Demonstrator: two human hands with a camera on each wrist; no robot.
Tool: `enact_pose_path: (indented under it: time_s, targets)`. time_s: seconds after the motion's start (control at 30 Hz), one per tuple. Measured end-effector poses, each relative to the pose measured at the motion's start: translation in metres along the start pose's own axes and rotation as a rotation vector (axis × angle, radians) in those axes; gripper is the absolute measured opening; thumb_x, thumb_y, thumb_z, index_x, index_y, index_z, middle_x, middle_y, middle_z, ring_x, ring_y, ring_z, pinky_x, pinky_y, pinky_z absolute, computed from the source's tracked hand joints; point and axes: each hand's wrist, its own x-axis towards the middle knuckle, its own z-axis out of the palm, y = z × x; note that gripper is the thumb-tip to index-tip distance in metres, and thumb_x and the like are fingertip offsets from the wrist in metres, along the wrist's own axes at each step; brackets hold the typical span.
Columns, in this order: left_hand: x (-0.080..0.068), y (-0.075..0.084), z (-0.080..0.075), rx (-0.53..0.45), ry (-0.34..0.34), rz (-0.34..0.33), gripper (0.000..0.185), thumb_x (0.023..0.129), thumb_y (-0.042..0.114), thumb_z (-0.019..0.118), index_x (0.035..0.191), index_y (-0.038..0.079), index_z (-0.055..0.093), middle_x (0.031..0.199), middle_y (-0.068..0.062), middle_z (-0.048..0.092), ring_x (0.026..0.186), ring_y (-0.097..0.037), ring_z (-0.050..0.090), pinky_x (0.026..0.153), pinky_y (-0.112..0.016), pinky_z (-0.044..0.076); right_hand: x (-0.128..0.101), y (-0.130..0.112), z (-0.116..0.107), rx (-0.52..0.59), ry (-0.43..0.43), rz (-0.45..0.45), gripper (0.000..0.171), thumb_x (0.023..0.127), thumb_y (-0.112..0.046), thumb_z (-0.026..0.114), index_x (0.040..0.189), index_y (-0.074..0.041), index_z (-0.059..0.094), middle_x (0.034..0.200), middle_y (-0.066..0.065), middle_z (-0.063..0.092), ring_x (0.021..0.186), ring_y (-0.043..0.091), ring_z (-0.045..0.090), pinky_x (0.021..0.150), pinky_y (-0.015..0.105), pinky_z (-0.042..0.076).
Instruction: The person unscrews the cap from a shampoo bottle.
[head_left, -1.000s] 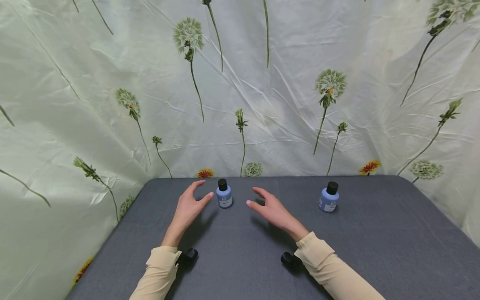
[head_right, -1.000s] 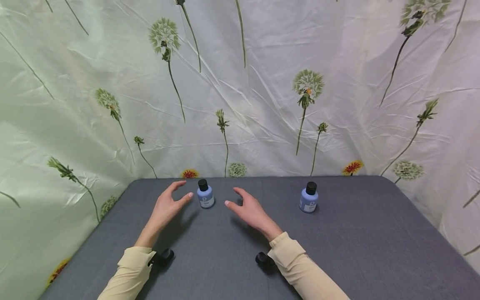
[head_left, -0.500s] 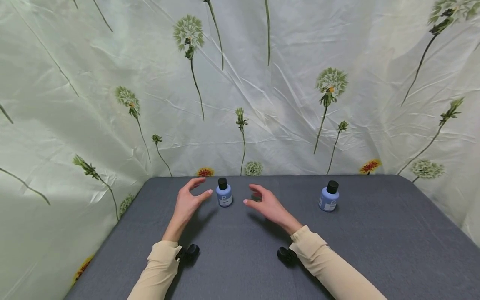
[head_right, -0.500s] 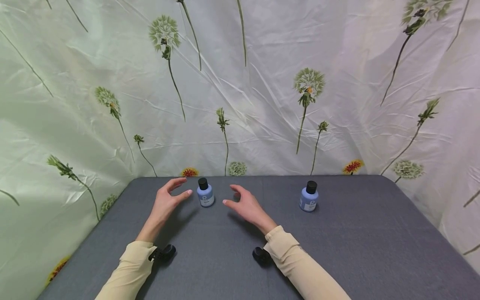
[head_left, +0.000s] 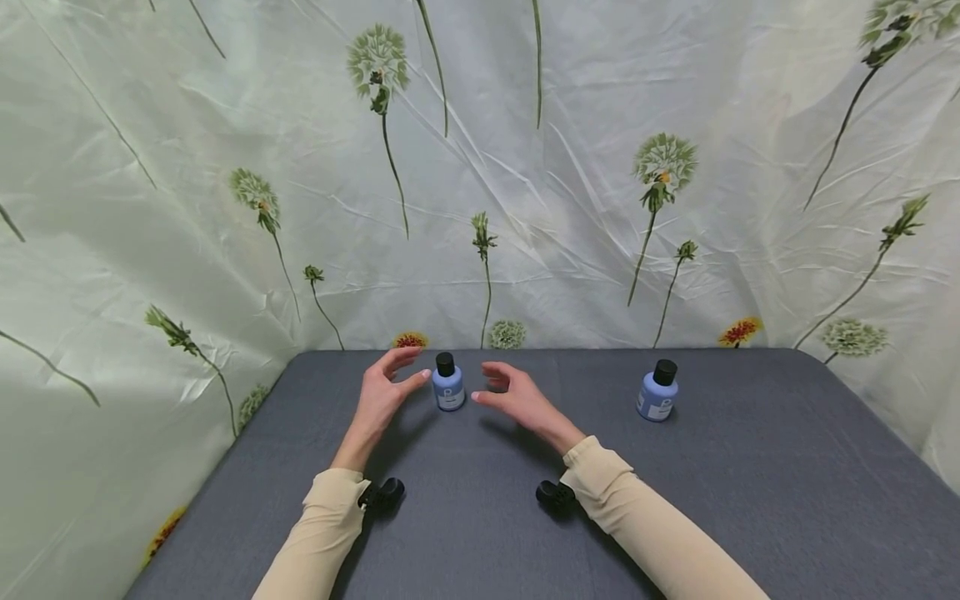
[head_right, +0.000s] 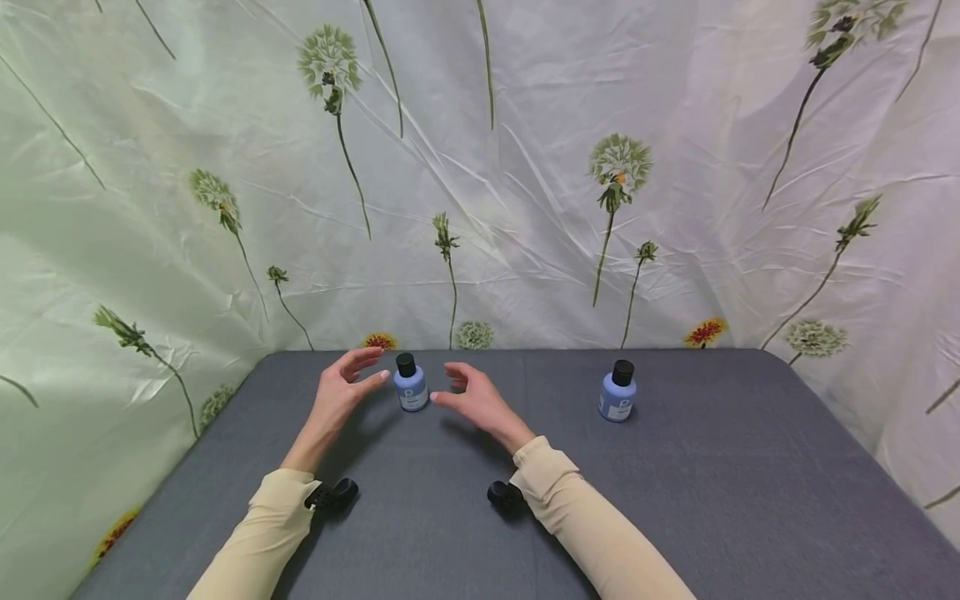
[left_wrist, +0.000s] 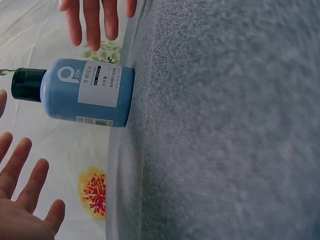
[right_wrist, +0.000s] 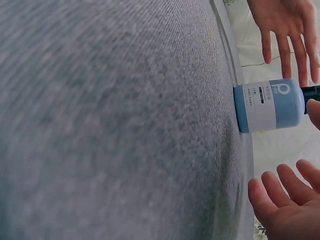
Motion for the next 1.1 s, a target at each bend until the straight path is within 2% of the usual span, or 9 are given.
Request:
enact_pose_path:
  time_s: [0.17, 0.4, 0.53, 0.77, 0.97, 1.1]
  targets:
    - [0.001, 0.008, 0.003, -0.016, -0.069, 0.002, 0.046, 0.089, 0.016, 0.075, 0.131, 0.006, 0.059, 0.133, -0.017, 0.059, 0.127, -0.037, 0.048, 0.108, -0.059, 0.023, 0.005, 0.000, 0.007, 0.016, 0.003, -0.028, 0.059, 0.093, -0.014, 0.069, 0.144, 0.002, 0.045, 0.143, 0.021, 0.048, 0.128, 0.038, 0.049, 0.101, 0.050, 0.042]
    - [-0.007, 0.039, 0.004, -0.023, -0.153, 0.006, 0.047, 0.090, 0.011, 0.072, 0.131, -0.004, 0.056, 0.131, -0.023, 0.057, 0.127, -0.043, 0.047, 0.107, -0.062, 0.024, 0.008, -0.003, 0.012, 0.043, 0.006, -0.033, 0.059, 0.092, -0.014, 0.070, 0.144, -0.002, 0.046, 0.143, 0.021, 0.048, 0.129, 0.038, 0.048, 0.101, 0.050, 0.042]
    - [-0.006, 0.045, 0.006, -0.026, -0.176, 0.004, 0.045, 0.091, 0.012, 0.072, 0.131, -0.003, 0.058, 0.131, -0.022, 0.058, 0.126, -0.042, 0.048, 0.108, -0.062, 0.025, 0.010, -0.003, 0.013, 0.049, 0.003, -0.038, 0.059, 0.091, -0.014, 0.071, 0.144, -0.003, 0.047, 0.143, 0.021, 0.048, 0.129, 0.038, 0.048, 0.102, 0.050, 0.041]
    - [0.001, 0.046, 0.006, -0.033, -0.198, -0.009, 0.043, 0.089, 0.011, 0.073, 0.129, 0.001, 0.060, 0.128, -0.019, 0.061, 0.124, -0.036, 0.052, 0.107, -0.060, 0.027, 0.014, -0.002, 0.016, 0.059, -0.033, -0.063, 0.059, 0.091, -0.012, 0.070, 0.143, 0.001, 0.045, 0.142, 0.024, 0.048, 0.128, 0.041, 0.048, 0.102, 0.050, 0.041]
    - [0.006, 0.042, 0.005, -0.062, -0.244, -0.049, 0.046, 0.090, 0.011, 0.072, 0.132, -0.001, 0.058, 0.131, -0.018, 0.059, 0.127, -0.038, 0.049, 0.104, -0.056, 0.036, 0.020, -0.002, 0.018, 0.059, -0.058, -0.036, 0.063, 0.090, -0.016, 0.072, 0.145, -0.002, 0.045, 0.143, 0.018, 0.048, 0.129, 0.036, 0.048, 0.101, 0.049, 0.042]
    - [0.014, 0.024, 0.006, -0.095, -0.254, -0.055, 0.047, 0.090, 0.015, 0.074, 0.132, 0.003, 0.059, 0.130, -0.014, 0.061, 0.126, -0.033, 0.050, 0.103, -0.054, 0.038, 0.025, 0.000, 0.020, 0.040, -0.067, -0.036, 0.065, 0.089, -0.016, 0.074, 0.144, -0.001, 0.045, 0.143, 0.016, 0.050, 0.128, 0.034, 0.049, 0.101, 0.047, 0.043]
